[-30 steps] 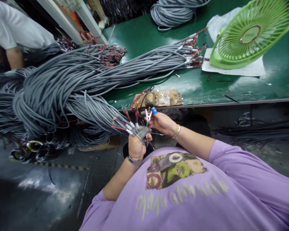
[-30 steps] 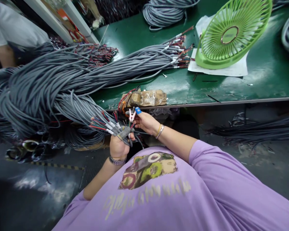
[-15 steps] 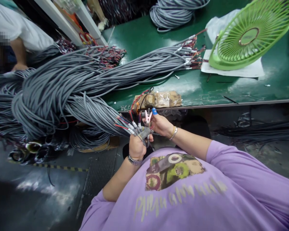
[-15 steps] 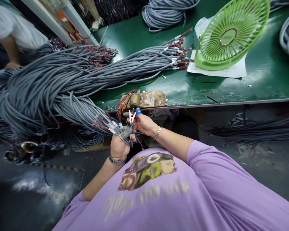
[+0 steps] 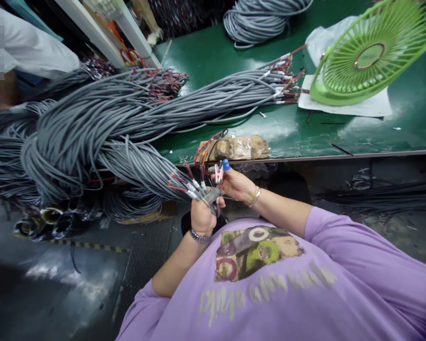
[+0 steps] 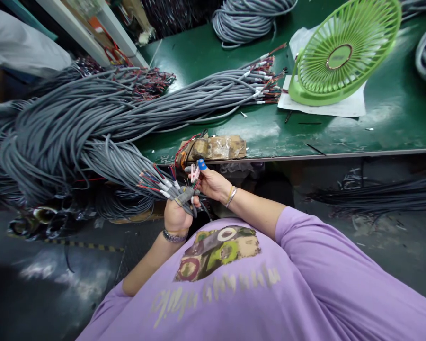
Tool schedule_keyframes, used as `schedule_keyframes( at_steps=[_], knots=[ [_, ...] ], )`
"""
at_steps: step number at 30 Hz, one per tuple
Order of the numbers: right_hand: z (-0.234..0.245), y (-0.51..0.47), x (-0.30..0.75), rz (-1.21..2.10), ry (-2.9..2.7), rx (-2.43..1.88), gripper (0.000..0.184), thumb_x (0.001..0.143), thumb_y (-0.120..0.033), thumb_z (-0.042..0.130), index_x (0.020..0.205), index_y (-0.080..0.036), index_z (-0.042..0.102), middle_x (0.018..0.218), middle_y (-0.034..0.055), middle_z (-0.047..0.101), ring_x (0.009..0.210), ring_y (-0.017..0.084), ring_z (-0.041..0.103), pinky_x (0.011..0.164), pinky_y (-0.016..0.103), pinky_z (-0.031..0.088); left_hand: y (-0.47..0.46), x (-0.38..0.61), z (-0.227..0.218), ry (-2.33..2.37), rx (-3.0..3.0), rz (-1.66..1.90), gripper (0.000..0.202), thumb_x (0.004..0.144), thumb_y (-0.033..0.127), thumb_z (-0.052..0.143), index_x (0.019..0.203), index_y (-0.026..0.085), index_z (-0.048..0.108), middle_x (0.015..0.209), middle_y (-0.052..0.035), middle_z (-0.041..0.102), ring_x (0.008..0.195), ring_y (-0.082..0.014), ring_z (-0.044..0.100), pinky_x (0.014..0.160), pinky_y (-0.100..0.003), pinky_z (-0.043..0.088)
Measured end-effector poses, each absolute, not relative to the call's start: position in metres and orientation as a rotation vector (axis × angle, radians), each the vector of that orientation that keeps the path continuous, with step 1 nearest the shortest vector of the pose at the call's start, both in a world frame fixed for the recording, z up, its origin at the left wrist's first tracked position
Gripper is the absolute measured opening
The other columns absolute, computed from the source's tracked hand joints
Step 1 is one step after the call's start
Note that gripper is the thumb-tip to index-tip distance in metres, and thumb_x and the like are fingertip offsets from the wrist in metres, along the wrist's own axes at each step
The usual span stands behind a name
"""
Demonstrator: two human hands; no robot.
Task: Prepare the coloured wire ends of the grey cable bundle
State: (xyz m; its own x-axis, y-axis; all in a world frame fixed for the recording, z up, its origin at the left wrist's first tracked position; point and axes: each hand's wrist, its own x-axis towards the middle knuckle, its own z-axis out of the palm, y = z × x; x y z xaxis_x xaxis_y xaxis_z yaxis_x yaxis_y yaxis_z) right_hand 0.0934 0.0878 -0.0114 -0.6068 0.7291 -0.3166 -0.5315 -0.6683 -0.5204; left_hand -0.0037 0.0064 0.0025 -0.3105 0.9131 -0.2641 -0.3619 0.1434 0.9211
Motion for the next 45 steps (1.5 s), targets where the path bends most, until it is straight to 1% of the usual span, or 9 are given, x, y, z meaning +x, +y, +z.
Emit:
schedule_keyframes(
  at_steps=[6,11,17,25,35,37,40,43,45],
  knots=[
    [-0.017,0.090,0.092,2.278,-0.409,-0.643,0.049,0.082,-0.066,0.059,0.079,-0.017,0.062,0.061,-0.0007,0.063,0.052,0.011,0.054,0.051,0.024,0.044,0.007,-0.001,0.004,1.328,0.597,1.453,0.019,0.061,0.030,0.072,0.060,0.015,0.061,0.048,0.0016,0.059,0.041,-0.0082,0.053,0.043,-0.019,0.044],
    [-0.018,0.092,0.090,2.266,-0.343,-0.629,0.045,0.083,-0.060,0.063,0.074,-0.015,0.061,0.063,0.0011,0.066,0.052,0.011,0.054,0.053,0.024,0.045,0.007,-0.001,0.003,1.363,0.611,1.396,0.021,0.062,0.031,0.074,0.060,0.015,0.061,0.047,0.0008,0.060,0.041,-0.0095,0.054,0.043,-0.020,0.045],
    [-0.018,0.090,0.090,2.267,-0.343,-0.623,0.047,0.080,-0.063,0.063,0.073,-0.016,0.060,0.063,0.0008,0.066,0.051,0.011,0.054,0.054,0.025,0.046,0.004,-0.002,0.002,1.385,0.656,1.364,0.026,0.064,0.036,0.074,0.059,0.014,0.061,0.047,-0.0003,0.060,0.041,-0.0095,0.054,0.043,-0.020,0.044],
    [-0.015,0.090,0.088,2.234,-0.336,-0.637,0.045,0.079,-0.060,0.068,0.072,-0.016,0.060,0.061,0.0004,0.063,0.054,0.011,0.054,0.055,0.024,0.044,0.007,-0.001,0.002,1.414,0.640,1.355,0.022,0.061,0.033,0.074,0.059,0.015,0.061,0.044,0.0007,0.058,0.038,-0.0094,0.052,0.041,-0.021,0.042],
    [-0.014,0.088,0.096,2.329,-0.326,-0.625,0.049,0.085,-0.065,0.055,0.078,-0.017,0.062,0.069,0.0011,0.064,0.054,0.010,0.050,0.054,0.022,0.042,-0.001,-0.003,0.000,1.358,0.721,1.414,0.026,0.067,0.034,0.073,0.056,0.015,0.060,0.047,-0.0002,0.059,0.042,-0.0102,0.055,0.044,-0.021,0.043],
    [-0.013,0.087,0.100,2.343,-0.333,-0.626,0.045,0.088,-0.061,0.054,0.082,-0.017,0.064,0.071,0.0014,0.064,0.055,0.010,0.050,0.053,0.021,0.041,-0.004,-0.002,0.000,1.359,0.731,1.423,0.026,0.067,0.035,0.074,0.057,0.015,0.060,0.048,-0.0001,0.059,0.042,-0.0100,0.055,0.043,-0.021,0.041],
    [-0.014,0.085,0.105,2.324,-0.366,-0.650,0.034,0.092,-0.049,0.056,0.087,-0.016,0.066,0.070,0.0010,0.064,0.056,0.009,0.050,0.051,0.020,0.039,-0.009,0.000,0.002,1.361,0.767,1.456,0.023,0.068,0.033,0.075,0.060,0.015,0.062,0.049,0.0004,0.060,0.043,-0.0094,0.055,0.042,-0.020,0.039],
    [-0.015,0.082,0.108,2.270,-0.427,-0.677,0.025,0.093,-0.037,0.057,0.086,-0.015,0.067,0.072,0.0016,0.064,0.058,0.009,0.051,0.053,0.020,0.039,-0.010,0.001,0.003,1.351,0.753,1.500,0.021,0.068,0.031,0.076,0.062,0.015,0.062,0.050,0.0013,0.061,0.043,-0.0090,0.056,0.041,-0.019,0.038],
    [-0.015,0.082,0.109,2.236,-0.461,-0.687,0.024,0.092,-0.036,0.060,0.083,-0.015,0.067,0.075,0.0021,0.065,0.060,0.009,0.052,0.053,0.020,0.039,-0.009,0.001,0.004,1.353,0.709,1.516,0.020,0.067,0.031,0.076,0.063,0.016,0.062,0.050,0.0016,0.061,0.043,-0.0091,0.056,0.041,-0.019,0.038]
  ],
)
